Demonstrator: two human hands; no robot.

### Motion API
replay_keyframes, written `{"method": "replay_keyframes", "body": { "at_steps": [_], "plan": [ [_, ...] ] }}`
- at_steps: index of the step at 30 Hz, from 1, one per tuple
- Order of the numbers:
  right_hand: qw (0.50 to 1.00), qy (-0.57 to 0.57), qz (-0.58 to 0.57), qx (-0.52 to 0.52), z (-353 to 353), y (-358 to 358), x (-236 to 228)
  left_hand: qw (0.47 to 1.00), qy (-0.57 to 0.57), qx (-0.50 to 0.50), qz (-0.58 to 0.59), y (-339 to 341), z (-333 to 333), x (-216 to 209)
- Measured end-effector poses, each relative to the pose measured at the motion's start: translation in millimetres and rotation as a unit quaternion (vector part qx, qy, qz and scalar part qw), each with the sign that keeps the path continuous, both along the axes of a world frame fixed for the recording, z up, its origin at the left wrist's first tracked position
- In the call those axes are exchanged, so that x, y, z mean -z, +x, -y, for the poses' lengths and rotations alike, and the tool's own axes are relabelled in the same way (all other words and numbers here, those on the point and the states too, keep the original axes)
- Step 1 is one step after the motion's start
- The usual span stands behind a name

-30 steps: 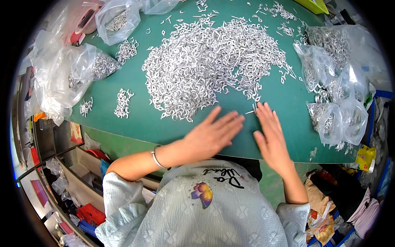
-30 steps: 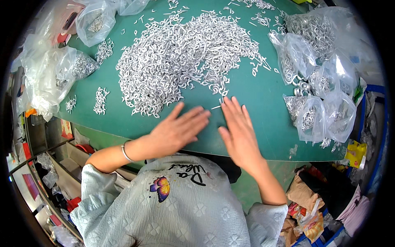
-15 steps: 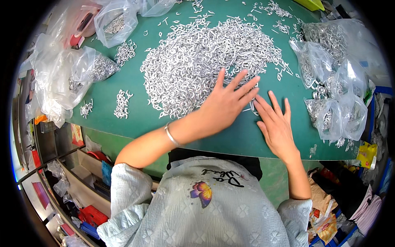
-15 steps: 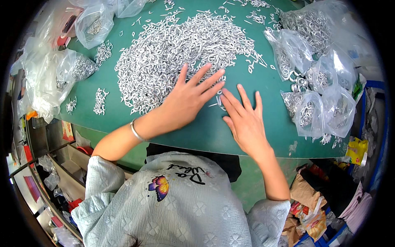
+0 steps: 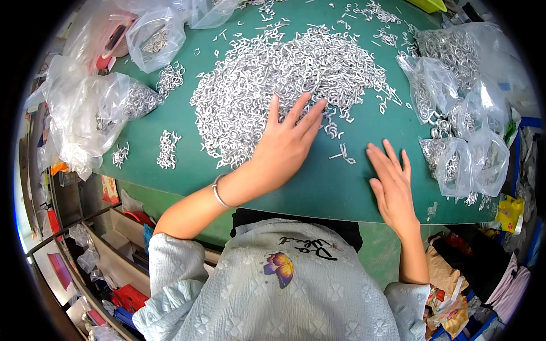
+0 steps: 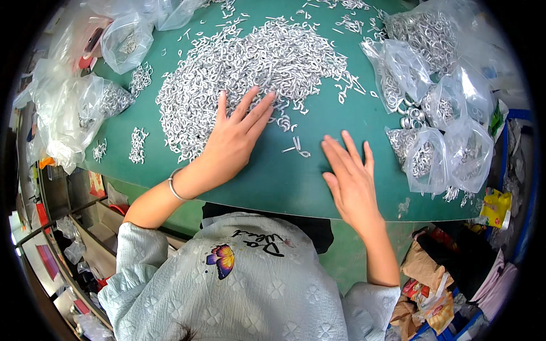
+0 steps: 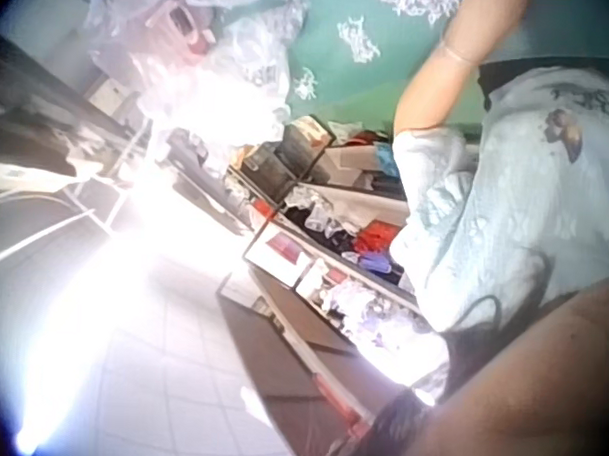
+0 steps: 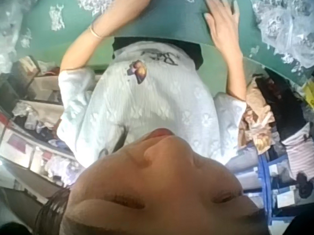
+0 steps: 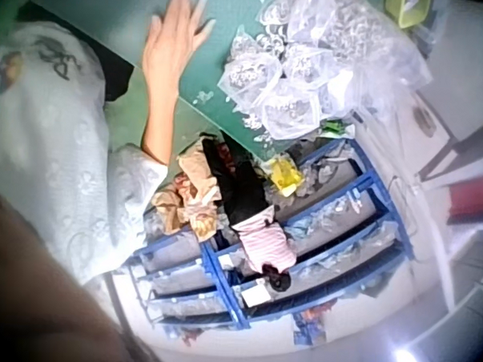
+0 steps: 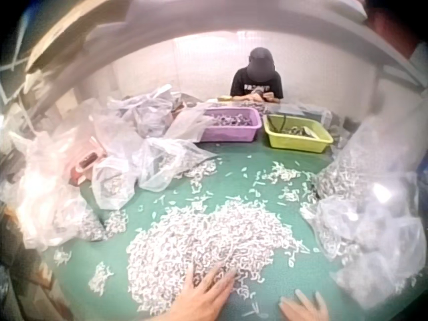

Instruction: The person sorts small white parts on a green work surface by hand, gathering them into small piles and then placing them into plastic bags.

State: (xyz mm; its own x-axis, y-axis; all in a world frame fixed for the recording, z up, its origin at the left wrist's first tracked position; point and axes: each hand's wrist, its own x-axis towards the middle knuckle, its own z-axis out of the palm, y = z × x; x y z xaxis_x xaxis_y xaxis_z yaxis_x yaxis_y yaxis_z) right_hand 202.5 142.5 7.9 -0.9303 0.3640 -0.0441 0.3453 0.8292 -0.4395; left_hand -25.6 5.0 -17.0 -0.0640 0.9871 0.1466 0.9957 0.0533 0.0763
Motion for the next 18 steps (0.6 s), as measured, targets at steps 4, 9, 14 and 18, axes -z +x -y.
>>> {"method": "replay_keyframes", "body": {
  "at_steps": [4,9,14,18],
  "plan": [
    [0.999,-0.048,-0.026,-0.003,24,18,4,0.983,0.016,0.121,0.14,34,3,1],
    [0.999,-0.021,-0.02,-0.024,22,7,-8,0.988,-0.008,0.124,0.092,35,6,9],
    [0.994,-0.081,-0.014,-0.071,29,2,-1,0.999,-0.028,0.041,0.004,9,14,-1],
    [0.993,-0.052,-0.099,0.02,-6,4,0,0.992,0.013,0.057,0.115,27,18,-1]
  ]
}}
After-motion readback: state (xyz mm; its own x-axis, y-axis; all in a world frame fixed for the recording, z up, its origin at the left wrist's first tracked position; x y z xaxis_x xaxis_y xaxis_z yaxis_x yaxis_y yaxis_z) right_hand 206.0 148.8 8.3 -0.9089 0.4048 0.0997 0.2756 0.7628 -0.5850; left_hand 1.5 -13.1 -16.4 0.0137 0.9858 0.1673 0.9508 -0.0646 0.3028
